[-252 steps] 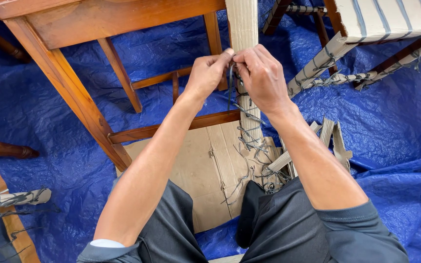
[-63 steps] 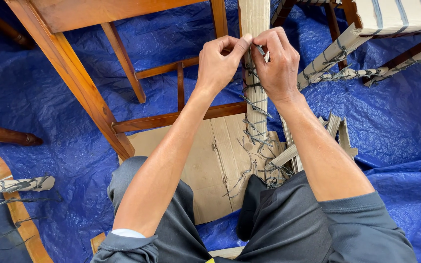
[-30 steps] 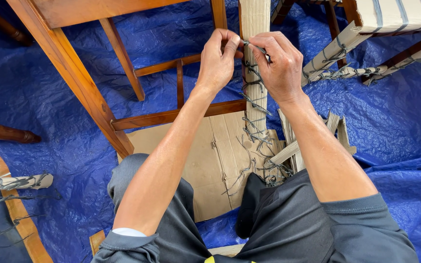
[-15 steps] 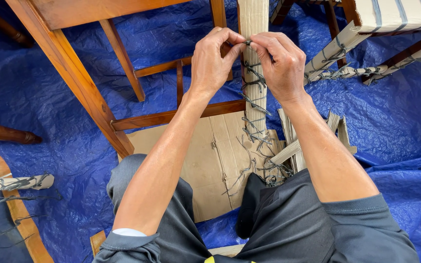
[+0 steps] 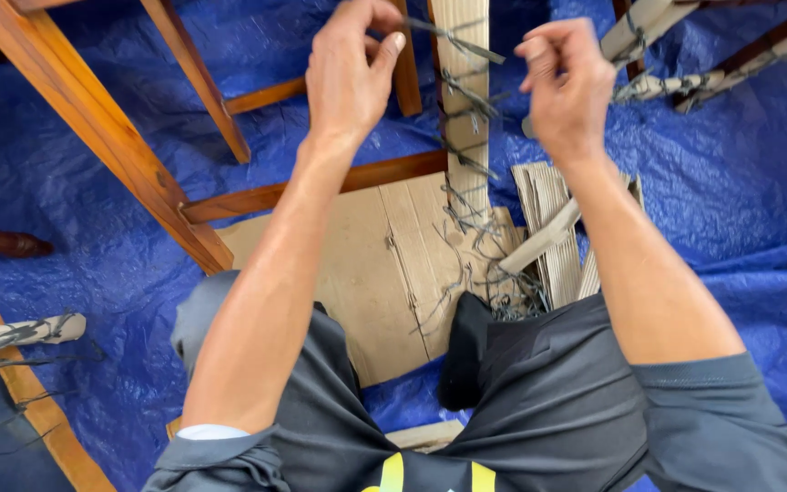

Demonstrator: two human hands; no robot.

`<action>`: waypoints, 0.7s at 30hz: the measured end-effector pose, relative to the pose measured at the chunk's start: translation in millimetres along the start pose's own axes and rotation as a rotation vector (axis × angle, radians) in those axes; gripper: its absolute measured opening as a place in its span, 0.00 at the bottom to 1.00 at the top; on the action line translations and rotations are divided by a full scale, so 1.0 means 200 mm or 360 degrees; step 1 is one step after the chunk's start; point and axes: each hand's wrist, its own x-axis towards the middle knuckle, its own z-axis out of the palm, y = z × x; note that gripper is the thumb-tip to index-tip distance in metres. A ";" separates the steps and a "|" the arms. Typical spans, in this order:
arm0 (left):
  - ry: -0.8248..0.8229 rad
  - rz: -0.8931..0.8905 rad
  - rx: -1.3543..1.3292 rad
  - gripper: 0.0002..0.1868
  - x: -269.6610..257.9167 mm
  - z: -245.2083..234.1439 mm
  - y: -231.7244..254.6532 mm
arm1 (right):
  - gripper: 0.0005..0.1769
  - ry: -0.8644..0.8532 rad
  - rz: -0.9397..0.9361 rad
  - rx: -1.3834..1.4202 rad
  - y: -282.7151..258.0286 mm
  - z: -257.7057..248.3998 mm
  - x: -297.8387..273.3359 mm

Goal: Wrapping wooden chair components with wire and cardboard strips.

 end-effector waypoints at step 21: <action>-0.0091 0.0230 0.0163 0.18 -0.12 -0.14 0.01 | 0.10 -0.0607 0.1147 -0.0856 0.58 0.58 -1.72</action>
